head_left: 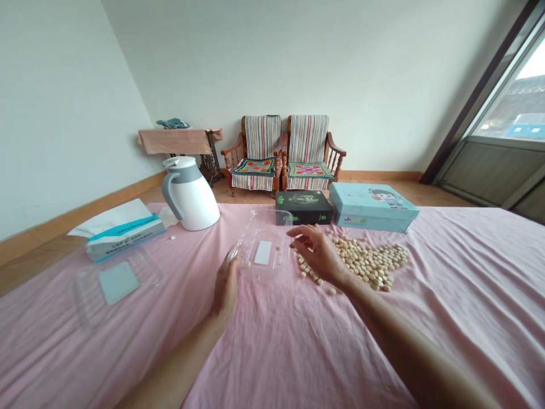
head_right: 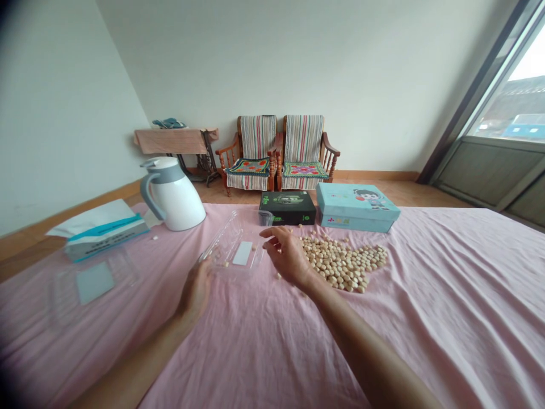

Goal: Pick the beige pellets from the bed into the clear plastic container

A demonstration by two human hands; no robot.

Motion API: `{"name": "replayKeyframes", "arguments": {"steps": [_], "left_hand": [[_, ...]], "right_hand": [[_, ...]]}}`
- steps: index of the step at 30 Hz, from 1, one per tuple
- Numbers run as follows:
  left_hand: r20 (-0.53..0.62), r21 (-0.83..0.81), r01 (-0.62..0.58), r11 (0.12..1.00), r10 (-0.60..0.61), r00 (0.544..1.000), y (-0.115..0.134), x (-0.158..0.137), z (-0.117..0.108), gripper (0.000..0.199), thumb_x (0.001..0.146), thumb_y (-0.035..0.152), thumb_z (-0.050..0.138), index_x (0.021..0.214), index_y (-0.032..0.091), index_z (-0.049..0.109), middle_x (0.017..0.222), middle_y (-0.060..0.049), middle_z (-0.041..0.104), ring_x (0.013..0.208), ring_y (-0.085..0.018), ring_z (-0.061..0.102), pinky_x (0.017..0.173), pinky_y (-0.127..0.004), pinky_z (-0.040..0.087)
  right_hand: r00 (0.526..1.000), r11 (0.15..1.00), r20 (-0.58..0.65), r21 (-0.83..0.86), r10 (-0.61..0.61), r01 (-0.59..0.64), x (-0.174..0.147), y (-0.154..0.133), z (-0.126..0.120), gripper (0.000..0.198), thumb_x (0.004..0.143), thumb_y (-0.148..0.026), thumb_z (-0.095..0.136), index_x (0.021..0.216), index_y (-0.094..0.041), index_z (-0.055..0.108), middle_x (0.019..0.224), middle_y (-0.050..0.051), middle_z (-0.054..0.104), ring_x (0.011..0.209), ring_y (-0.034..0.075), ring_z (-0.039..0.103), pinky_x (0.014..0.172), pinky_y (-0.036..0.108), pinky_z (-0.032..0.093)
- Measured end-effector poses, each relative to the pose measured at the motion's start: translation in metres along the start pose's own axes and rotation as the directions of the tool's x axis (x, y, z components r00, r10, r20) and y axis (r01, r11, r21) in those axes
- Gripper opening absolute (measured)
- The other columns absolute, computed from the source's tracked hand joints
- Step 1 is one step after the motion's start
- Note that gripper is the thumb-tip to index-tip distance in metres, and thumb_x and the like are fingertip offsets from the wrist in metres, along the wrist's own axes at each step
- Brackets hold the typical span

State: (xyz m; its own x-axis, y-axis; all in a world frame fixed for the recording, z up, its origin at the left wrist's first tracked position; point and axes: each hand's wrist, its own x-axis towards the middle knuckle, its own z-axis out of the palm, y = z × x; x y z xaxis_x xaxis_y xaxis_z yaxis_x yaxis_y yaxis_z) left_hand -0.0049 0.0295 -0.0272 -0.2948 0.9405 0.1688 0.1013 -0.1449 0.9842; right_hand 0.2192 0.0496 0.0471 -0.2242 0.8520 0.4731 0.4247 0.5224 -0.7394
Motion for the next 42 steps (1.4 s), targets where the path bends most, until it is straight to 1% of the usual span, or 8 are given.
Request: {"name": "replayKeyframes", "arguments": {"steps": [4, 11, 15, 19, 23, 27, 35, 42], "left_hand": [[0.003, -0.012, -0.033, 0.999, 0.033, 0.999, 0.002, 0.001, 0.000, 0.044, 0.087, 0.038, 0.038, 0.124, 0.020, 0.053, 0.127, -0.006, 0.057, 0.124, -0.021, 0.047, 0.108, -0.037, 0.032], [0.021, 0.082, -0.095, 0.992, 0.094, 0.995, 0.020, -0.002, 0.001, 0.041, 0.083, 0.030, 0.039, 0.117, 0.019, 0.058, 0.125, -0.006, 0.059, 0.125, -0.021, 0.046, 0.109, -0.038, 0.032], [0.019, 0.078, -0.089, 0.993, 0.088, 0.996, 0.021, -0.002, 0.001, 0.039, 0.084, 0.031, 0.038, 0.116, 0.019, 0.059, 0.126, -0.006, 0.058, 0.124, -0.021, 0.046, 0.109, -0.037, 0.032], [0.018, 0.020, -0.050, 0.999, 0.050, 0.999, 0.010, 0.001, 0.000, 0.042, 0.086, 0.036, 0.038, 0.119, 0.018, 0.056, 0.126, -0.007, 0.058, 0.124, -0.021, 0.047, 0.107, -0.036, 0.033], [0.034, -0.004, -0.029, 1.000, 0.029, 0.999, 0.001, 0.002, -0.001, 0.043, 0.087, 0.040, 0.039, 0.119, 0.019, 0.056, 0.121, -0.007, 0.061, 0.121, -0.021, 0.050, 0.104, -0.034, 0.037], [0.039, -0.012, -0.021, 1.000, 0.021, 0.999, -0.001, 0.001, -0.001, 0.041, 0.086, 0.040, 0.040, 0.117, 0.020, 0.058, 0.118, -0.005, 0.063, 0.118, -0.021, 0.053, 0.102, -0.034, 0.039], [0.037, 0.022, -0.067, 0.998, 0.066, 0.997, 0.013, -0.002, 0.001, 0.042, 0.085, 0.040, 0.040, 0.115, 0.017, 0.059, 0.117, -0.007, 0.063, 0.120, -0.023, 0.050, 0.103, -0.037, 0.037], [0.044, 0.021, -0.082, 0.996, 0.081, 0.996, 0.010, -0.001, 0.000, 0.041, 0.085, 0.040, 0.042, 0.112, 0.016, 0.061, 0.121, -0.007, 0.061, 0.122, -0.023, 0.049, 0.104, -0.035, 0.035]], "right_hand": [[0.988, 0.948, 0.131, -0.315, 0.084, -0.038, -0.006, 0.012, -0.009, 0.017, 0.074, -0.008, 0.046, 0.078, -0.016, 0.061, 0.072, 0.002, 0.061, 0.066, 0.012, 0.054, 0.062, 0.023, 0.039], [0.842, 0.783, 0.504, -0.596, 0.193, 0.178, -0.026, 0.019, 0.001, 0.029, 0.066, 0.004, 0.046, 0.080, -0.015, 0.062, 0.086, 0.009, 0.061, 0.075, 0.016, 0.056, 0.063, 0.025, 0.036], [0.850, 0.767, 0.491, -0.616, 0.194, 0.181, -0.024, 0.020, 0.001, 0.025, 0.069, 0.003, 0.044, 0.078, -0.015, 0.059, 0.084, 0.009, 0.061, 0.069, 0.014, 0.054, 0.059, 0.024, 0.033], [0.950, 0.840, 0.286, -0.541, 0.125, 0.052, -0.013, 0.017, -0.014, 0.015, 0.072, -0.005, 0.047, 0.075, -0.016, 0.056, 0.071, 0.003, 0.058, 0.062, 0.012, 0.050, 0.057, 0.023, 0.032], [0.997, 0.960, 0.052, -0.278, 0.056, -0.040, -0.004, 0.010, -0.014, 0.012, 0.076, -0.012, 0.048, 0.083, -0.017, 0.056, 0.067, 0.000, 0.057, 0.059, 0.010, 0.050, 0.056, 0.021, 0.036], [0.998, 0.998, 0.047, 0.035, 0.045, -0.047, -0.001, 0.010, -0.004, 0.026, 0.080, -0.018, 0.048, 0.104, -0.017, 0.056, 0.083, 0.003, 0.065, 0.069, 0.011, 0.058, 0.063, 0.022, 0.044], [0.953, 0.803, 0.238, -0.595, 0.189, -0.010, -0.010, 0.026, -0.017, 0.019, 0.068, -0.005, 0.048, 0.077, -0.014, 0.063, 0.080, 0.008, 0.064, 0.079, 0.017, 0.056, 0.070, 0.025, 0.037], [0.939, 0.724, 0.251, -0.690, 0.236, 0.003, -0.015, 0.039, -0.007, 0.017, 0.066, -0.002, 0.047, 0.072, -0.015, 0.058, 0.076, 0.007, 0.060, 0.072, 0.015, 0.053, 0.062, 0.024, 0.033]]}}
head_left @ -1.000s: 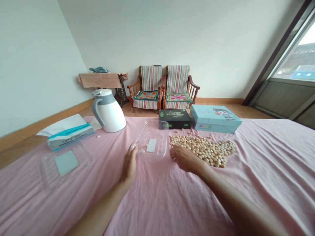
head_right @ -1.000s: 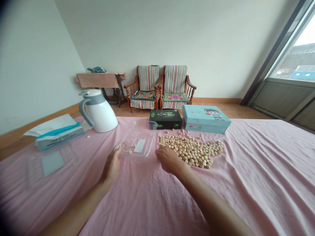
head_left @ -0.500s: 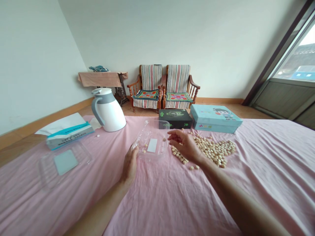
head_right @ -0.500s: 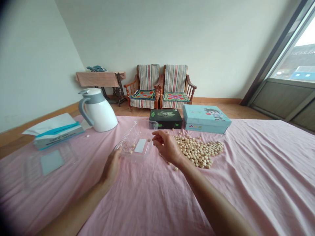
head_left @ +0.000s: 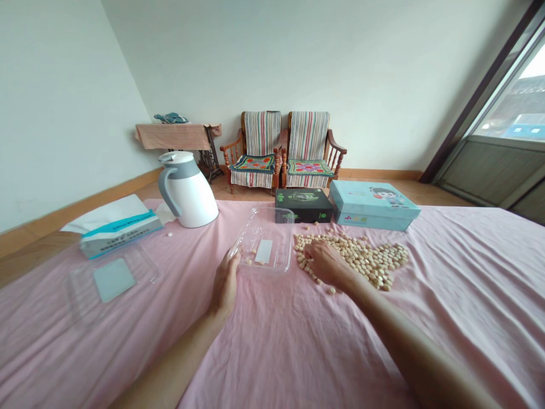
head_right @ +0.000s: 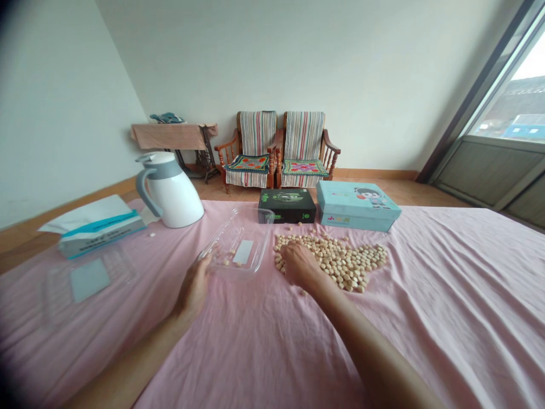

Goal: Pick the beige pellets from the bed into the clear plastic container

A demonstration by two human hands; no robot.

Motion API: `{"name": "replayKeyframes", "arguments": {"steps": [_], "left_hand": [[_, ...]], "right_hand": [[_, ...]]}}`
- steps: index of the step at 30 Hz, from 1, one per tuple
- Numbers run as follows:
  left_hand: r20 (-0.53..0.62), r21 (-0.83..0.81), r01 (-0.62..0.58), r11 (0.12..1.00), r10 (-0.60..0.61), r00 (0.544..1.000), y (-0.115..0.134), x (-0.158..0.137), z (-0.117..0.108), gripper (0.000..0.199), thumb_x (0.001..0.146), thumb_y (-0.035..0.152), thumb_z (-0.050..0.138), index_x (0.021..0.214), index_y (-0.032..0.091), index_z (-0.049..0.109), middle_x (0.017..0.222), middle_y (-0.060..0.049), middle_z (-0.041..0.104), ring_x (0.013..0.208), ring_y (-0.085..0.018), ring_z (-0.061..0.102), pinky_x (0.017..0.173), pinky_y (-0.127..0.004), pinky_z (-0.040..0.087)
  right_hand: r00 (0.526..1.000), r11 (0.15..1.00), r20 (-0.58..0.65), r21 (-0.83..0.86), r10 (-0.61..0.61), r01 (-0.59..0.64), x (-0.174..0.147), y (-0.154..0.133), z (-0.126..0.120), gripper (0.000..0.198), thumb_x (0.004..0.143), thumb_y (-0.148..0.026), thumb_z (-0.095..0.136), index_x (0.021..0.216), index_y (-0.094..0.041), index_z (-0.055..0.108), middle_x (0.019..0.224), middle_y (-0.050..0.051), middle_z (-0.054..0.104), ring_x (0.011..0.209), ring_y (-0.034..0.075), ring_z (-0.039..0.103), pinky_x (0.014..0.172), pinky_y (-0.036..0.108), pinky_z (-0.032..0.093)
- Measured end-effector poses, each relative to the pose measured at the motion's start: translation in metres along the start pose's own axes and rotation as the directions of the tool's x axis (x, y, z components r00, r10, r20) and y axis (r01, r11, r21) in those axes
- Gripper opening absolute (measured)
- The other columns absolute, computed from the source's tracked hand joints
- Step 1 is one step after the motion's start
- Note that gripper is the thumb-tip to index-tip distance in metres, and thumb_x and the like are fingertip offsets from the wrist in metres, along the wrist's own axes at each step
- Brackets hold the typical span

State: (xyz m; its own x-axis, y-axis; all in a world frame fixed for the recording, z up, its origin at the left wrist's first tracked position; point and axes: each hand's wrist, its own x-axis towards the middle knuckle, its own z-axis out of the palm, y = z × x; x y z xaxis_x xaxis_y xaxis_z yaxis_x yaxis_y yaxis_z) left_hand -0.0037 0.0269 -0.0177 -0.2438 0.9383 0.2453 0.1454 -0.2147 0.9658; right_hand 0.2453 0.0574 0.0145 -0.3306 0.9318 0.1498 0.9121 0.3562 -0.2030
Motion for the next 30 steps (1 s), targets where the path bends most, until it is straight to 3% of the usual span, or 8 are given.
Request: {"name": "replayKeyframes", "arguments": {"steps": [3, 6, 9, 11, 14, 18, 23, 30], "left_hand": [[0.001, -0.051, 0.046, 0.998, -0.046, 0.999, -0.004, 0.001, 0.000, 0.043, 0.085, 0.042, 0.042, 0.115, 0.016, 0.059, 0.120, -0.008, 0.062, 0.118, -0.023, 0.052, 0.102, -0.036, 0.037], [0.014, -0.082, 0.067, 0.994, -0.066, 0.998, -0.007, 0.001, 0.000, 0.045, 0.085, 0.043, 0.043, 0.118, 0.015, 0.057, 0.121, -0.009, 0.061, 0.115, -0.023, 0.054, 0.100, -0.035, 0.039], [0.014, -0.086, 0.079, 0.993, -0.079, 0.997, -0.010, 0.001, -0.001, 0.045, 0.085, 0.042, 0.044, 0.119, 0.016, 0.057, 0.121, -0.008, 0.061, 0.114, -0.023, 0.055, 0.099, -0.035, 0.040], [-0.002, -0.075, 0.081, 0.994, -0.081, 0.997, -0.010, 0.000, -0.001, 0.044, 0.085, 0.042, 0.044, 0.118, 0.017, 0.057, 0.120, -0.008, 0.062, 0.114, -0.024, 0.055, 0.098, -0.035, 0.040], [0.009, -0.065, 0.070, 0.995, -0.070, 0.998, -0.007, 0.000, -0.001, 0.044, 0.085, 0.042, 0.043, 0.118, 0.017, 0.057, 0.118, -0.008, 0.063, 0.114, -0.024, 0.054, 0.097, -0.035, 0.041], [0.014, -0.031, 0.046, 0.998, -0.045, 0.999, -0.002, 0.000, 0.000, 0.043, 0.085, 0.042, 0.042, 0.114, 0.016, 0.059, 0.120, -0.008, 0.062, 0.117, -0.023, 0.052, 0.099, -0.034, 0.039], [-0.004, -0.021, 0.031, 0.999, -0.031, 1.000, -0.003, 0.001, 0.000, 0.042, 0.086, 0.042, 0.042, 0.114, 0.016, 0.060, 0.123, -0.008, 0.060, 0.122, -0.022, 0.048, 0.104, -0.034, 0.035], [0.004, -0.065, 0.048, 0.997, -0.047, 0.999, -0.007, 0.001, 0.000, 0.044, 0.086, 0.043, 0.043, 0.118, 0.016, 0.058, 0.122, -0.009, 0.060, 0.120, -0.023, 0.051, 0.104, -0.036, 0.035]], "right_hand": [[0.985, 0.988, -0.167, 0.156, 0.032, -0.005, 0.002, -0.002, -0.008, 0.017, 0.067, -0.002, 0.045, 0.072, -0.015, 0.055, 0.073, 0.004, 0.057, 0.065, 0.012, 0.050, 0.059, 0.023, 0.034], [0.931, 0.908, -0.362, 0.402, 0.041, 0.116, 0.005, -0.010, -0.015, 0.013, 0.074, -0.009, 0.048, 0.080, -0.016, 0.056, 0.077, 0.003, 0.058, 0.067, 0.011, 0.052, 0.062, 0.022, 0.039], [0.915, 0.740, -0.403, 0.624, 0.030, 0.250, 0.006, -0.021, -0.019, 0.018, 0.080, -0.016, 0.049, 0.096, -0.017, 0.057, 0.089, 0.004, 0.062, 0.074, 0.012, 0.058, 0.066, 0.023, 0.044], [0.918, 0.703, -0.394, 0.665, 0.046, 0.251, 0.006, -0.024, -0.021, 0.021, 0.081, -0.017, 0.048, 0.101, -0.017, 0.056, 0.092, 0.004, 0.063, 0.074, 0.011, 0.059, 0.067, 0.022, 0.044], [0.936, 0.831, -0.343, 0.541, 0.073, 0.133, 0.003, -0.022, -0.021, 0.016, 0.079, -0.012, 0.047, 0.088, -0.016, 0.060, 0.080, 0.003, 0.063, 0.068, 0.011, 0.056, 0.064, 0.022, 0.041], [0.995, 0.970, -0.099, 0.240, -0.016, 0.039, -0.003, -0.015, -0.010, 0.013, 0.075, -0.009, 0.049, 0.072, -0.016, 0.060, 0.071, 0.003, 0.061, 0.070, 0.013, 0.055, 0.064, 0.023, 0.037], [0.998, 0.999, 0.054, -0.036, -0.013, 0.015, -0.008, -0.022, 0.004, 0.015, 0.080, -0.011, 0.046, 0.081, -0.014, 0.061, 0.090, 0.009, 0.060, 0.078, 0.016, 0.056, 0.062, 0.025, 0.035], [0.992, 0.983, 0.126, -0.177, -0.021, 0.044, -0.011, -0.033, 0.000, 0.024, 0.079, -0.002, 0.041, 0.087, -0.013, 0.060, 0.098, 0.012, 0.058, 0.087, 0.019, 0.056, 0.067, 0.027, 0.040]]}}
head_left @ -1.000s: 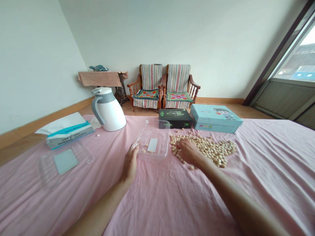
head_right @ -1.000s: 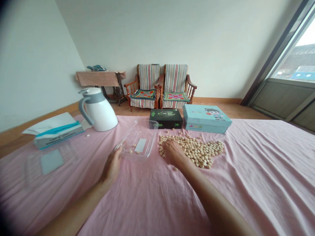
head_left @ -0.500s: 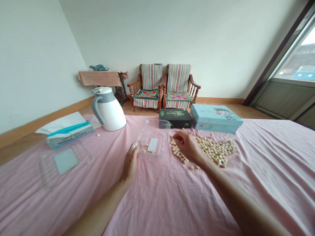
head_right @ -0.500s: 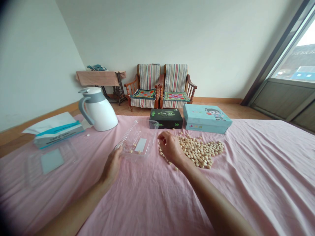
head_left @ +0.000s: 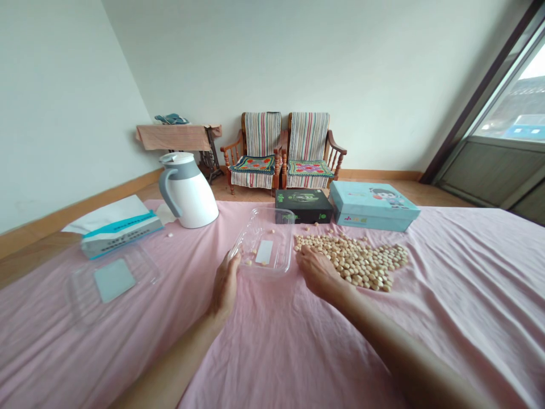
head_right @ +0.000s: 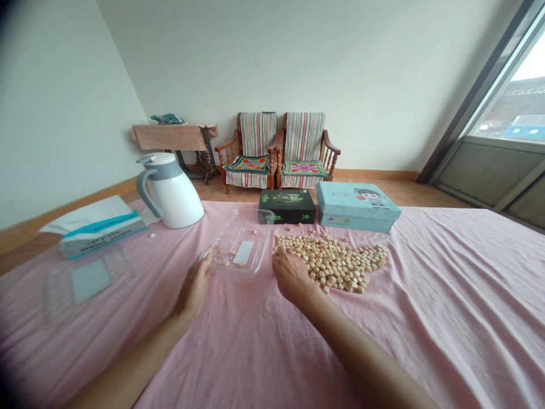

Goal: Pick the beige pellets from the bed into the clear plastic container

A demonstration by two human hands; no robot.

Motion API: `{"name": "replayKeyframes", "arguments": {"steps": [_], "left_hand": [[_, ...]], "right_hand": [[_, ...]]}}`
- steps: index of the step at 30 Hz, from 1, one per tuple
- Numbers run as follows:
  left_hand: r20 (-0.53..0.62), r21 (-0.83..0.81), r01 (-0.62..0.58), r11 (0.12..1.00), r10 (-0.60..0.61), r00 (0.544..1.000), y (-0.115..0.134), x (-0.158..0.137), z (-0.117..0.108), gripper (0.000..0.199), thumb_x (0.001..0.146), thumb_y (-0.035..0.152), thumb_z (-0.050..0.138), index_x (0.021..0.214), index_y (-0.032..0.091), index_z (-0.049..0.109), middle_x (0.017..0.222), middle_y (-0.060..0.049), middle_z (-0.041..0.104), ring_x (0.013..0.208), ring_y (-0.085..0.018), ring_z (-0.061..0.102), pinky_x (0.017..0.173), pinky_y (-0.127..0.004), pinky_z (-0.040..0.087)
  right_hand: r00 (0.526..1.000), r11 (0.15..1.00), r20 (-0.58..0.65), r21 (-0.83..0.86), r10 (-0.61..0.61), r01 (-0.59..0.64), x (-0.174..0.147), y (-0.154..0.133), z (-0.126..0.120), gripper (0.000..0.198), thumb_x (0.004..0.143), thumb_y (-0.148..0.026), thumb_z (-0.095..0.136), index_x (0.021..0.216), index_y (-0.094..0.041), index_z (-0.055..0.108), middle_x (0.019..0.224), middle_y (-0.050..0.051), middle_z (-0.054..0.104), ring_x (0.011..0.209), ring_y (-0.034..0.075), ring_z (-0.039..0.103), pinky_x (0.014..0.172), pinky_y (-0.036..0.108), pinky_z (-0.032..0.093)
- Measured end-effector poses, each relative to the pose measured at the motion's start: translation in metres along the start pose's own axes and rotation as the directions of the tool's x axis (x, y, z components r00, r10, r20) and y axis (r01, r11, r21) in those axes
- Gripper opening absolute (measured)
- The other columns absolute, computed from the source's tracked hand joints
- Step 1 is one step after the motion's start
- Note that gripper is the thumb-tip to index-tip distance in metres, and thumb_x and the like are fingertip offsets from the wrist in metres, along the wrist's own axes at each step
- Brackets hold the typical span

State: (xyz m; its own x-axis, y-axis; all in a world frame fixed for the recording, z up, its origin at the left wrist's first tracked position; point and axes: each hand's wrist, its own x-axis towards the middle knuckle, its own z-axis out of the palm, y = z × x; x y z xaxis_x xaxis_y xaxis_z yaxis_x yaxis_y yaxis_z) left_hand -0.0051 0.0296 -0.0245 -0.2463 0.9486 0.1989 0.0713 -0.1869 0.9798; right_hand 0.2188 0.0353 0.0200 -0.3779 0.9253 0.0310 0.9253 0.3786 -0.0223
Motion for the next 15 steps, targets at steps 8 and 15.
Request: {"name": "replayKeyframes", "arguments": {"steps": [8, 15], "left_hand": [[0.007, 0.016, 0.000, 1.000, 0.000, 1.000, -0.002, 0.001, -0.001, 0.045, 0.087, 0.042, 0.042, 0.121, 0.017, 0.056, 0.125, -0.009, 0.059, 0.122, -0.023, 0.049, 0.104, -0.036, 0.035], [0.017, 0.015, 0.021, 1.000, -0.021, 1.000, 0.001, 0.000, -0.001, 0.046, 0.085, 0.043, 0.043, 0.120, 0.017, 0.056, 0.122, -0.009, 0.060, 0.119, -0.023, 0.051, 0.103, -0.037, 0.036]], "right_hand": [[0.998, 0.998, 0.067, -0.069, 0.018, -0.013, -0.007, -0.010, -0.008, 0.029, 0.074, 0.003, 0.044, 0.095, -0.011, 0.059, 0.098, 0.014, 0.059, 0.090, 0.023, 0.058, 0.069, 0.030, 0.042], [0.991, 0.980, -0.117, 0.192, 0.071, -0.047, -0.002, 0.009, -0.012, 0.021, 0.071, -0.002, 0.048, 0.087, -0.013, 0.056, 0.091, 0.010, 0.057, 0.073, 0.016, 0.056, 0.062, 0.026, 0.039]]}}
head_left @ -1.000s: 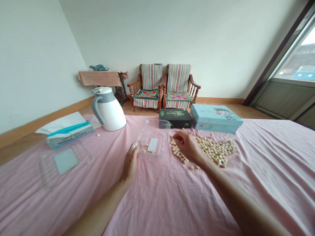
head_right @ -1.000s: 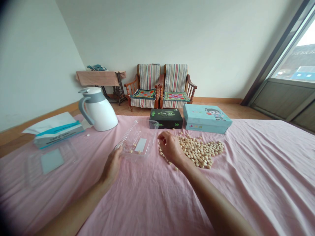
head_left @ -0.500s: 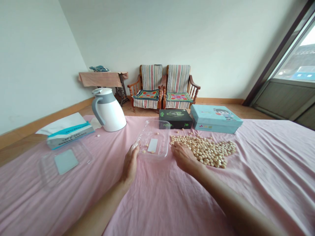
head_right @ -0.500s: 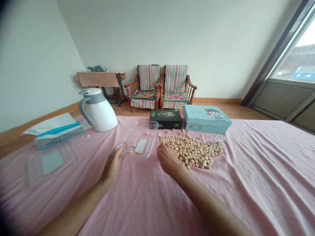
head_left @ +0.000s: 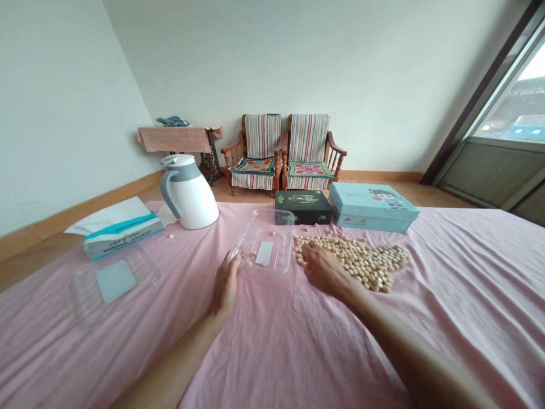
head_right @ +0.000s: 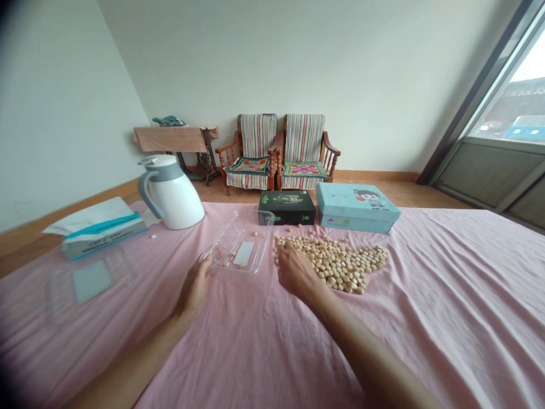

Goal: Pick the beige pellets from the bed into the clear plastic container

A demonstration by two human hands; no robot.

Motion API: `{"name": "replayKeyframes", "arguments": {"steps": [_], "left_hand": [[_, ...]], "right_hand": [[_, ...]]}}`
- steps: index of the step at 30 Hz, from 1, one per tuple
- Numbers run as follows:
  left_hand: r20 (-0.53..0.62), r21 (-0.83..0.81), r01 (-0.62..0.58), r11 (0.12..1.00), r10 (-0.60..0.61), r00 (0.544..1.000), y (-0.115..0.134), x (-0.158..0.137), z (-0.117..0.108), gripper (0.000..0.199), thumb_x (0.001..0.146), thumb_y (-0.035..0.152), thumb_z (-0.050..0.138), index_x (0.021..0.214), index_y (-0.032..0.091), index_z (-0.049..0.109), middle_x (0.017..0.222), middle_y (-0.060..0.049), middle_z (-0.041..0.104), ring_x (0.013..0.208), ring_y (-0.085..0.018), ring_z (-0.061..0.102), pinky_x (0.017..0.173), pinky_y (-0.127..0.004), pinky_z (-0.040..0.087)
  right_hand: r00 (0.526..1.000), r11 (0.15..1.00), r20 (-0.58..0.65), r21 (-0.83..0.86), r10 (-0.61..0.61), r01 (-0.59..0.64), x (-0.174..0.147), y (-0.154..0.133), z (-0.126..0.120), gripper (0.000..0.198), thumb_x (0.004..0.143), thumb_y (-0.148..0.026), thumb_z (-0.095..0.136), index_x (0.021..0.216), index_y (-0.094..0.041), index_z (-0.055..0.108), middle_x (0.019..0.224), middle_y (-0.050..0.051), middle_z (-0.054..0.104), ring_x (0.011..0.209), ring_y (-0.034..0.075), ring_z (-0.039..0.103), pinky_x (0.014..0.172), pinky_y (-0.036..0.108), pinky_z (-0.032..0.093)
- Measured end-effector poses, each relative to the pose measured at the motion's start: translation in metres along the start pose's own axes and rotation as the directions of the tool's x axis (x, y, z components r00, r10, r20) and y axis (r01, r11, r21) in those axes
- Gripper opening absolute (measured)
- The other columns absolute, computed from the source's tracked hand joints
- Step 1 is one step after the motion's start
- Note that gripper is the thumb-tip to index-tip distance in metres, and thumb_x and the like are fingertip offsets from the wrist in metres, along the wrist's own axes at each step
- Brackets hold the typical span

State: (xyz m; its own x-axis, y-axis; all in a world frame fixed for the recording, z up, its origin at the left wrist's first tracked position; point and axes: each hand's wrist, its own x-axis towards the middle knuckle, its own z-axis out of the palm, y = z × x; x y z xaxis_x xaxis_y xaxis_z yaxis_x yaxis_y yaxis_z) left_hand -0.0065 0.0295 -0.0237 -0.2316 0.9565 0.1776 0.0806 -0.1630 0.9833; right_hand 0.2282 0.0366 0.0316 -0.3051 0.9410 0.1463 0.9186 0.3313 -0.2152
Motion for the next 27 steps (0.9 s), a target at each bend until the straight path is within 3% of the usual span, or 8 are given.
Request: {"name": "replayKeyframes", "arguments": {"steps": [3, 5, 9, 11, 13, 18, 22, 27], "left_hand": [[0.005, 0.001, -0.009, 1.000, 0.009, 1.000, 0.004, -0.002, 0.003, 0.046, 0.084, 0.043, 0.043, 0.118, 0.015, 0.057, 0.119, -0.009, 0.062, 0.117, -0.024, 0.052, 0.101, -0.036, 0.037], [0.015, -0.005, -0.015, 1.000, 0.015, 1.000, 0.006, -0.004, 0.004, 0.045, 0.084, 0.044, 0.043, 0.116, 0.015, 0.058, 0.116, -0.009, 0.064, 0.115, -0.023, 0.054, 0.100, -0.036, 0.038], [0.023, 0.019, 0.008, 1.000, -0.008, 1.000, 0.008, -0.006, 0.005, 0.045, 0.085, 0.045, 0.042, 0.116, 0.017, 0.058, 0.114, -0.008, 0.065, 0.112, -0.023, 0.056, 0.096, -0.035, 0.041], [0.027, 0.025, 0.010, 1.000, -0.011, 1.000, 0.008, -0.006, 0.004, 0.044, 0.085, 0.046, 0.042, 0.116, 0.017, 0.057, 0.116, -0.008, 0.064, 0.112, -0.023, 0.056, 0.095, -0.034, 0.042], [0.046, 0.014, -0.001, 1.000, 0.000, 0.999, 0.008, -0.005, 0.004, 0.044, 0.086, 0.045, 0.041, 0.116, 0.017, 0.057, 0.117, -0.008, 0.063, 0.112, -0.023, 0.056, 0.096, -0.034, 0.041], [0.020, 0.016, -0.032, 0.999, 0.032, 0.999, 0.007, -0.003, 0.005, 0.044, 0.086, 0.044, 0.042, 0.115, 0.016, 0.058, 0.118, -0.009, 0.062, 0.116, -0.023, 0.053, 0.098, -0.034, 0.039], [0.023, 0.035, -0.052, 0.998, 0.052, 0.998, 0.005, -0.002, 0.004, 0.044, 0.086, 0.043, 0.041, 0.116, 0.016, 0.058, 0.122, -0.008, 0.060, 0.120, -0.023, 0.050, 0.102, -0.034, 0.037], [0.005, 0.019, -0.009, 1.000, 0.009, 1.000, 0.004, -0.002, 0.003, 0.047, 0.086, 0.044, 0.042, 0.122, 0.017, 0.056, 0.125, -0.009, 0.059, 0.121, -0.023, 0.049, 0.105, -0.035, 0.033]], "right_hand": [[0.944, 0.976, -0.328, 0.211, 0.021, 0.051, 0.005, 0.002, -0.010, 0.013, 0.073, -0.005, 0.045, 0.078, -0.016, 0.052, 0.083, 0.006, 0.054, 0.072, 0.014, 0.052, 0.064, 0.024, 0.039], [0.902, 0.925, -0.432, 0.352, 0.024, 0.145, 0.006, -0.003, -0.015, 0.013, 0.076, -0.007, 0.045, 0.079, -0.017, 0.052, 0.082, 0.004, 0.054, 0.071, 0.012, 0.053, 0.066, 0.023, 0.041], [0.902, 0.763, -0.429, 0.566, -0.050, 0.311, 0.004, -0.013, -0.019, 0.022, 0.081, -0.010, 0.041, 0.097, -0.018, 0.055, 0.097, 0.005, 0.056, 0.075, 0.010, 0.058, 0.068, 0.022, 0.044], [0.898, 0.770, -0.439, 0.563, -0.030, 0.301, 0.004, -0.011, -0.020, 0.025, 0.082, -0.010, 0.040, 0.099, -0.018, 0.056, 0.098, 0.005, 0.057, 0.076, 0.010, 0.059, 0.069, 0.022, 0.044], [0.895, 0.838, -0.445, 0.495, 0.019, 0.228, 0.005, -0.004, -0.020, 0.023, 0.082, -0.009, 0.041, 0.095, -0.017, 0.058, 0.091, 0.004, 0.059, 0.073, 0.011, 0.058, 0.067, 0.022, 0.042], [0.952, 0.970, -0.305, 0.231, 0.003, 0.071, 0.011, 0.017, -0.010, 0.017, 0.078, -0.008, 0.045, 0.080, -0.016, 0.060, 0.080, 0.004, 0.060, 0.075, 0.014, 0.054, 0.070, 0.024, 0.038], [0.993, 0.993, -0.059, 0.054, -0.100, 0.103, 0.010, 0.015, 0.008, 0.015, 0.081, -0.012, 0.047, 0.080, -0.015, 0.062, 0.084, 0.008, 0.061, 0.085, 0.018, 0.054, 0.075, 0.026, 0.038], [0.999, 0.987, 0.041, -0.161, -0.003, 0.010, 0.003, 0.000, 0.015, 0.026, 0.079, -0.003, 0.042, 0.095, -0.014, 0.060, 0.096, 0.012, 0.059, 0.086, 0.020, 0.056, 0.069, 0.028, 0.038]]}}
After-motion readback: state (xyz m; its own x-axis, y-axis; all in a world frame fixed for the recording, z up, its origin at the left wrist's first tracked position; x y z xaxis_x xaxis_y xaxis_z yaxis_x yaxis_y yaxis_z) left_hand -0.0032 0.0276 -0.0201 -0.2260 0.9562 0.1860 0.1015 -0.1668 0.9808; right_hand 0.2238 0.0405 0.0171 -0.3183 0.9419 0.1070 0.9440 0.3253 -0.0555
